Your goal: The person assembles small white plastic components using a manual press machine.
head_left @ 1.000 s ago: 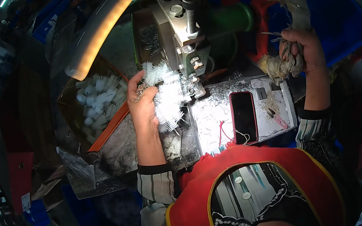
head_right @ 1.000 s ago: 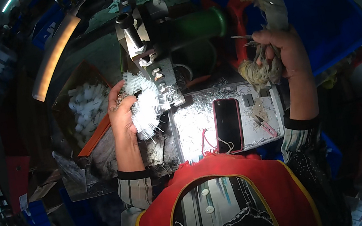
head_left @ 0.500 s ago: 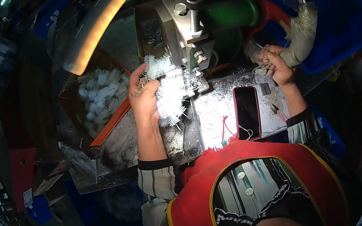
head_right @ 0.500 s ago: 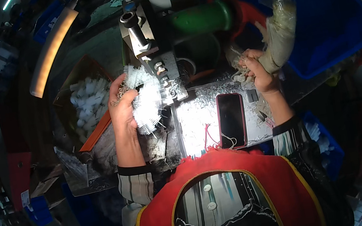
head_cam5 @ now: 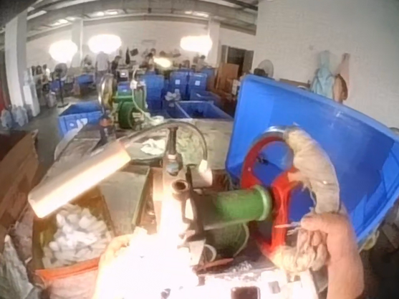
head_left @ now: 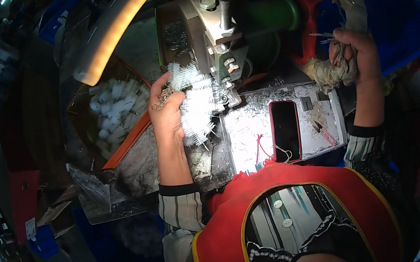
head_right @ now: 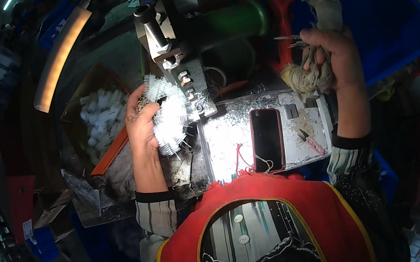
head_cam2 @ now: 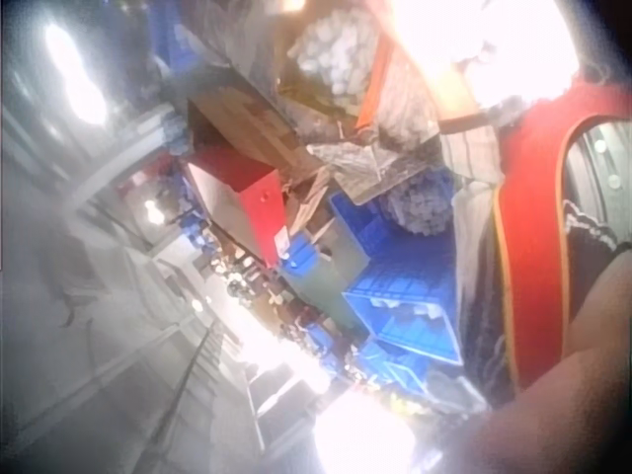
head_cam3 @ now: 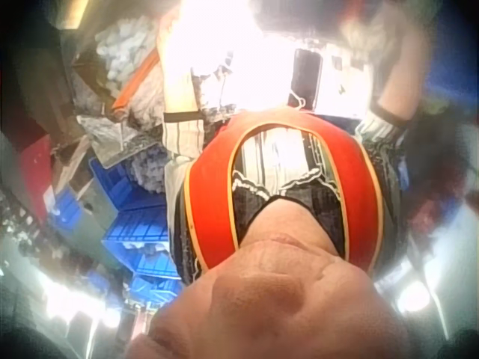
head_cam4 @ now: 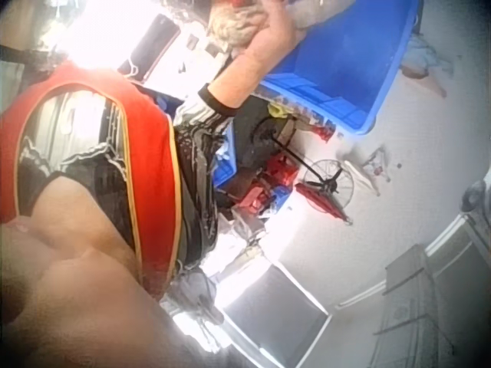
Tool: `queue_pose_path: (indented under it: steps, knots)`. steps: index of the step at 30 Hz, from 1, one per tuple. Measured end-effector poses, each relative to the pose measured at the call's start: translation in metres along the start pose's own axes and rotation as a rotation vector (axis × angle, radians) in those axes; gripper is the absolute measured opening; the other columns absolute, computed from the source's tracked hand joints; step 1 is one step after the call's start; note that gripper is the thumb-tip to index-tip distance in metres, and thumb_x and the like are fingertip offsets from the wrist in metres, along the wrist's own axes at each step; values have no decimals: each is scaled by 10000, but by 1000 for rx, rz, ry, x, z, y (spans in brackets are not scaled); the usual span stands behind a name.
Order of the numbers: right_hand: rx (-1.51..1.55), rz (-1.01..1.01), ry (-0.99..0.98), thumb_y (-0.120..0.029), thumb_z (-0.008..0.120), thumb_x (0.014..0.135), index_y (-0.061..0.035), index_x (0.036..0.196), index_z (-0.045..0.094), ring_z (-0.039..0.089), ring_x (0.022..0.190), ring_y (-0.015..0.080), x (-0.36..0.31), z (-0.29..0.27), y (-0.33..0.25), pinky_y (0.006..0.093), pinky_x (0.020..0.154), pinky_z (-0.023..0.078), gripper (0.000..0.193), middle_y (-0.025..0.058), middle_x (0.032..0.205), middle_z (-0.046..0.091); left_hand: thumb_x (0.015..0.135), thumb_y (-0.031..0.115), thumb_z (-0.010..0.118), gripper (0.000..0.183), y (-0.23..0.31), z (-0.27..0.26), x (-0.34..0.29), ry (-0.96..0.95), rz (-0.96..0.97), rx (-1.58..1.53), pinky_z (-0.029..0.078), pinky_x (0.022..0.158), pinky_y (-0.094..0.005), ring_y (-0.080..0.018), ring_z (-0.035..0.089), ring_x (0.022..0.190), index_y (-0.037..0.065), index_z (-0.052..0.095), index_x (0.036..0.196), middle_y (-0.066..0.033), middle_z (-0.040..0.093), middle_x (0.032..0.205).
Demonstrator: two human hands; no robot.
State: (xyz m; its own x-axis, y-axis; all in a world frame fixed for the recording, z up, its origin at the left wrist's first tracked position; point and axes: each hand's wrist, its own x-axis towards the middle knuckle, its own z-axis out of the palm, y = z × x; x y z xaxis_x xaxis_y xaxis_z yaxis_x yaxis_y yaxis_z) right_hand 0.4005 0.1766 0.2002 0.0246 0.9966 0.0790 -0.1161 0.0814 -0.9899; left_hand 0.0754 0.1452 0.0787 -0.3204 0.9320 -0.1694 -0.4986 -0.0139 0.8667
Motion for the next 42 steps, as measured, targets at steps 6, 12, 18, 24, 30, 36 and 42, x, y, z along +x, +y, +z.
queue_pose_path:
  steps: [6, 12, 18, 24, 30, 36, 42]
  knots:
    - [163, -409, 34, -89, 619, 721, -6, 765, 578, 562, 596, 116, -8, -28, 115, 233, 539, 432, 102, 73, 671, 586, 677, -152, 479, 492, 3, 6, 0, -40, -2, -31, 560, 629, -311, -222, 636, 748, -40, 498, 1156, -181, 607, 957]
    - [7, 2, 89, -61, 569, 741, -72, 577, 433, 517, 534, 162, -14, -9, 54, 288, 543, 428, 212, 42, 525, 444, 666, -141, 501, 498, 3, 6, -4, 27, -10, -19, 569, 620, -324, -222, 641, 739, -10, 532, 1146, -169, 617, 950]
    - [23, -104, -18, -85, 610, 744, -41, 689, 542, 505, 453, 149, -10, 2, 23, 276, 459, 430, 98, 14, 487, 430, 674, -150, 479, 495, 3, 2, -2, 20, 0, -30, 561, 584, -317, -222, 634, 704, -47, 499, 1158, -185, 609, 929]
    - [17, -317, 12, -88, 641, 723, -1, 797, 582, 557, 547, 117, -6, -28, 123, 238, 457, 419, 129, 66, 701, 587, 679, -149, 488, 504, 1, 2, 2, -28, -9, -14, 567, 613, -328, -236, 642, 728, -46, 492, 1171, -189, 612, 941]
    - [19, 23, 22, -91, 616, 744, -25, 715, 530, 543, 485, 184, -6, -6, 19, 276, 466, 441, 112, 64, 526, 506, 701, -140, 491, 482, -4, -4, -3, 96, 69, -111, 570, 651, -346, -254, 645, 771, -53, 483, 1175, -207, 604, 973]
    - [26, 36, 18, -102, 676, 698, -32, 722, 552, 470, 367, 139, 6, 4, -14, 260, 376, 425, 145, 4, 464, 433, 686, -127, 500, 476, -6, -2, 2, 119, 65, -80, 581, 659, -384, -274, 645, 776, -38, 502, 1154, -221, 601, 986]
    - [104, -262, 67, -87, 552, 749, -51, 606, 459, 550, 663, 159, -17, -12, 106, 279, 586, 435, 174, 104, 684, 544, 704, -119, 534, 492, -2, 3, 0, 85, 42, -75, 565, 659, -340, -255, 644, 781, -61, 465, 1187, -210, 598, 1004]
